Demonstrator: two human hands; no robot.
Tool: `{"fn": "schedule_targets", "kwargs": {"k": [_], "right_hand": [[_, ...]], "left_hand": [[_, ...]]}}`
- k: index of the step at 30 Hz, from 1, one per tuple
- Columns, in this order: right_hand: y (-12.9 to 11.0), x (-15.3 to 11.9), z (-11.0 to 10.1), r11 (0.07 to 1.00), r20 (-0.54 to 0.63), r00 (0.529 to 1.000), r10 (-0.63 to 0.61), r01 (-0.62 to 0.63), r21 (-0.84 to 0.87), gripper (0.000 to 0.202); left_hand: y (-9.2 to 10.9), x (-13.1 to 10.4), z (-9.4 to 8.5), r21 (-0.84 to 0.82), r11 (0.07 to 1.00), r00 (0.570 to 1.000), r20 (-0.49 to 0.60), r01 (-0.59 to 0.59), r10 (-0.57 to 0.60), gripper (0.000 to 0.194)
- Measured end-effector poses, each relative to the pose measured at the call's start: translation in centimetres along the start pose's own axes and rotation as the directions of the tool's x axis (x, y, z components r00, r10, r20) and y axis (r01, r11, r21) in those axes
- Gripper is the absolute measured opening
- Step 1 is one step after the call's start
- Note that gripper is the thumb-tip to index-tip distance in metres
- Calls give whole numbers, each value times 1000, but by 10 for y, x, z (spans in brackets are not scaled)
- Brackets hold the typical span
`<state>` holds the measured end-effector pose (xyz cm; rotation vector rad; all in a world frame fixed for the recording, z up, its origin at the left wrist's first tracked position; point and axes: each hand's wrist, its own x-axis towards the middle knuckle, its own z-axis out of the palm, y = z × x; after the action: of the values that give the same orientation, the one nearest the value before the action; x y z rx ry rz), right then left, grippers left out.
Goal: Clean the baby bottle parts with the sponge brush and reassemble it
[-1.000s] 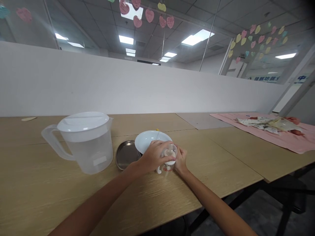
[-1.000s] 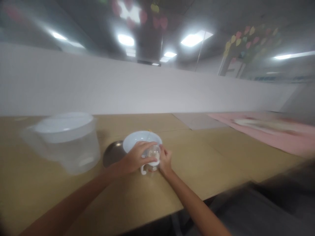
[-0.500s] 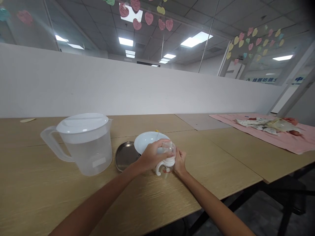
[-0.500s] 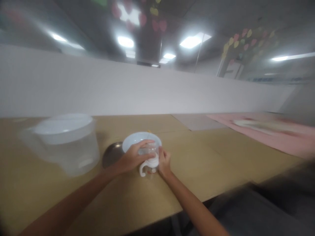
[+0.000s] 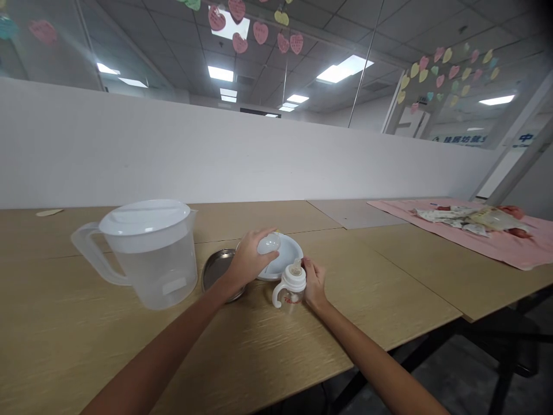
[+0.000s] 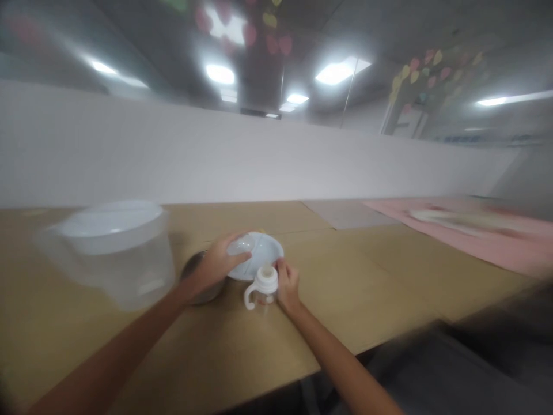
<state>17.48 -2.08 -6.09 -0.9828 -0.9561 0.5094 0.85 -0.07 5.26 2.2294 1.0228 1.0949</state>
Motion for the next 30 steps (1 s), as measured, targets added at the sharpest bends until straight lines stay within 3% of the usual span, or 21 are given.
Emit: {"fn": "schedule_targets", "kwargs": {"k": [4, 10, 18, 30], "right_hand": [[0, 0, -1, 999, 9, 1000, -10, 10, -33, 46], [0, -1, 0, 1000, 13, 1000, 3, -3, -2, 47], [-4, -2, 0, 1000, 17, 1000, -5, 5, 0, 45], [0, 0, -1, 1000, 9, 1000, -9, 9, -5, 45]], "left_hand": [[-5, 2, -1, 158, 987, 998, 57, -40, 31, 52], [-16, 4, 0, 195, 978, 985, 172, -67, 33, 54], [-22, 1, 8, 316, 940, 968, 248, -124, 44, 59], [-24, 0, 8, 365, 910, 924, 380, -195, 45, 65]]}}
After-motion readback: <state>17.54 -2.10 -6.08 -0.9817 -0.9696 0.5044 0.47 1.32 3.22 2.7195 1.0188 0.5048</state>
